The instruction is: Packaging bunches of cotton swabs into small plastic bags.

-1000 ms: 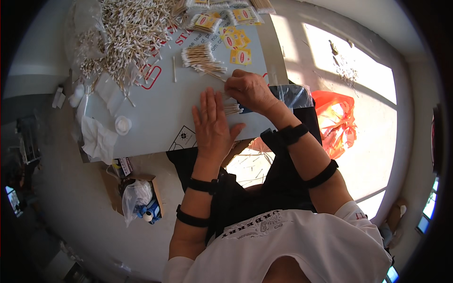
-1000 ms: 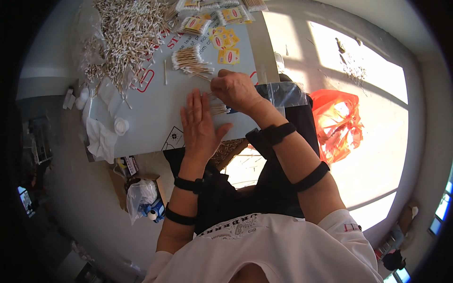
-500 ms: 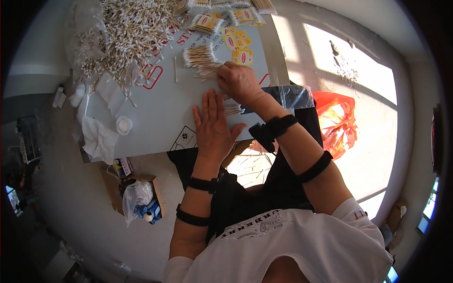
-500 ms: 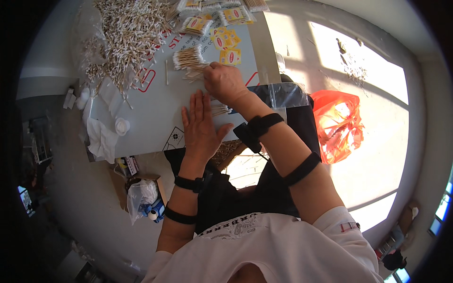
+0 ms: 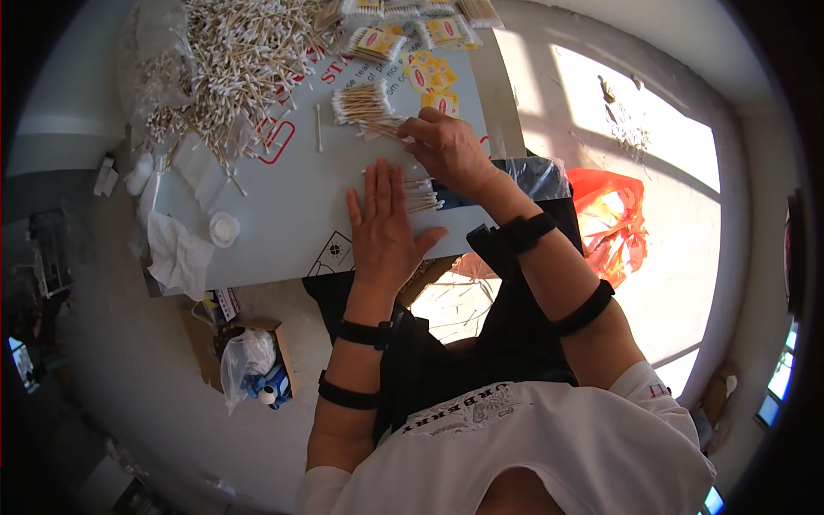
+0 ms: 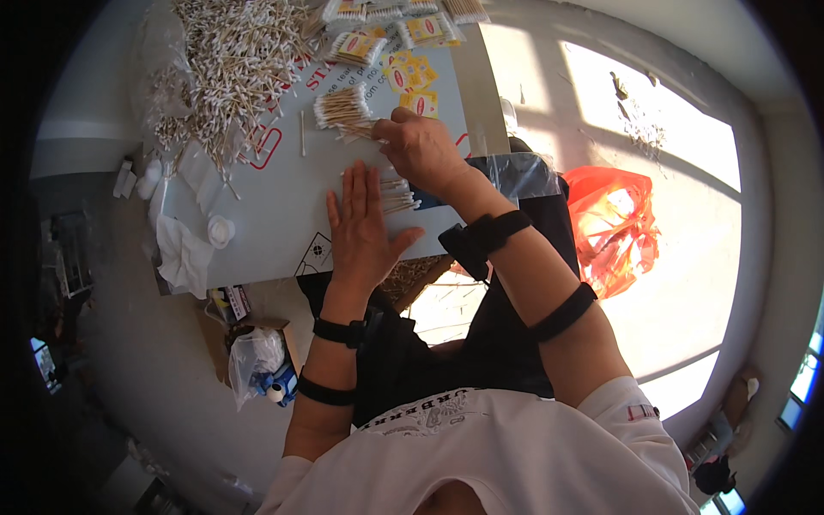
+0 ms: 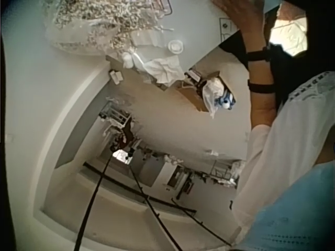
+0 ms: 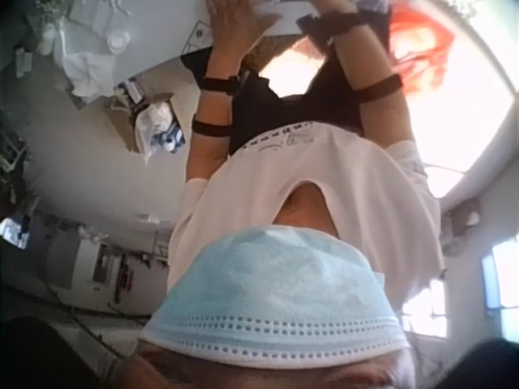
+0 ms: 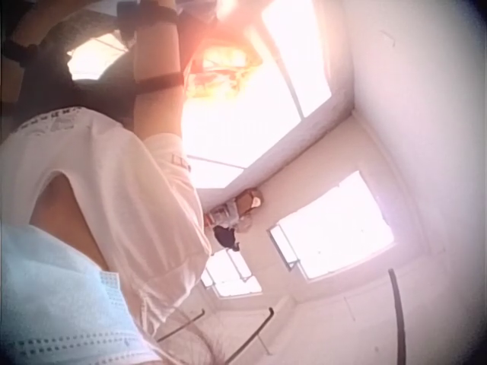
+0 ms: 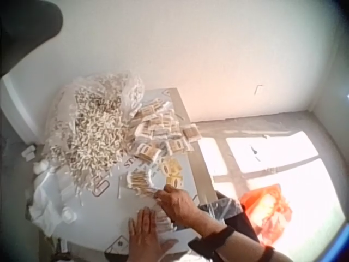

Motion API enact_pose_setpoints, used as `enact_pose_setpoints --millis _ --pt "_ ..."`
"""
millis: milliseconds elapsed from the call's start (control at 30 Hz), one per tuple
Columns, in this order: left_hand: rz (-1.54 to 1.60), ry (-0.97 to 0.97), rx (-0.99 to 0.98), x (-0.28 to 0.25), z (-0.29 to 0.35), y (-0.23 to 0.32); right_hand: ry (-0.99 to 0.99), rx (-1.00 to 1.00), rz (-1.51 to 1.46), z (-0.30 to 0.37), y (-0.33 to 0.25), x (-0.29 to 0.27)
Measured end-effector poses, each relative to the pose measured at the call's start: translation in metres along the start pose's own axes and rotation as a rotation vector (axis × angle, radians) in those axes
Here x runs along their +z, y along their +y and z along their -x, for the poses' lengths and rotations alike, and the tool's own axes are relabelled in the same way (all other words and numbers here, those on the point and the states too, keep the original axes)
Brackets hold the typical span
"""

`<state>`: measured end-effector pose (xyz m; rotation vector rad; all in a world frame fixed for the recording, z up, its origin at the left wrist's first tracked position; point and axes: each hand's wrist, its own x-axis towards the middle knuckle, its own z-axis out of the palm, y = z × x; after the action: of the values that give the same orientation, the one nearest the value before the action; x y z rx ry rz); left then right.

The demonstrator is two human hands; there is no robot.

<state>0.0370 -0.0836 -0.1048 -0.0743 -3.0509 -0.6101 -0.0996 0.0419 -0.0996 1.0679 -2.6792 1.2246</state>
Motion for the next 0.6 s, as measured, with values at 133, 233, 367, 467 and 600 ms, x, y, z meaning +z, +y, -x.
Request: enact_pose_setpoints --millis 133,233,367,467,600 --pt "-0.012 -0.012 0.004 0.0 -0.001 0.0 -0.064 -0.097 0.082 -0.009 0.005 -0.002" --pt "-0.003 -0.006 -0.004 -0.001 0.0 0.0 -0.129 -0.165 0.178 -0.013 0.008 -0.006" --pt "-0.013 -0.006 -0.021 -0.002 -0.001 0.002 -0.136 -0.074 0.207 -0.006 0.006 -0.004" --pt "-0.018 -0.007 -0.021 -0.003 0.0 0.002 -0.075 0.036 0.146 -0.003 0.001 0.0" --pt "-0.012 -0.014 -0.006 -0.001 -0.001 0.001 -0.079 0.015 0.117 0.0 -0.003 0.006"
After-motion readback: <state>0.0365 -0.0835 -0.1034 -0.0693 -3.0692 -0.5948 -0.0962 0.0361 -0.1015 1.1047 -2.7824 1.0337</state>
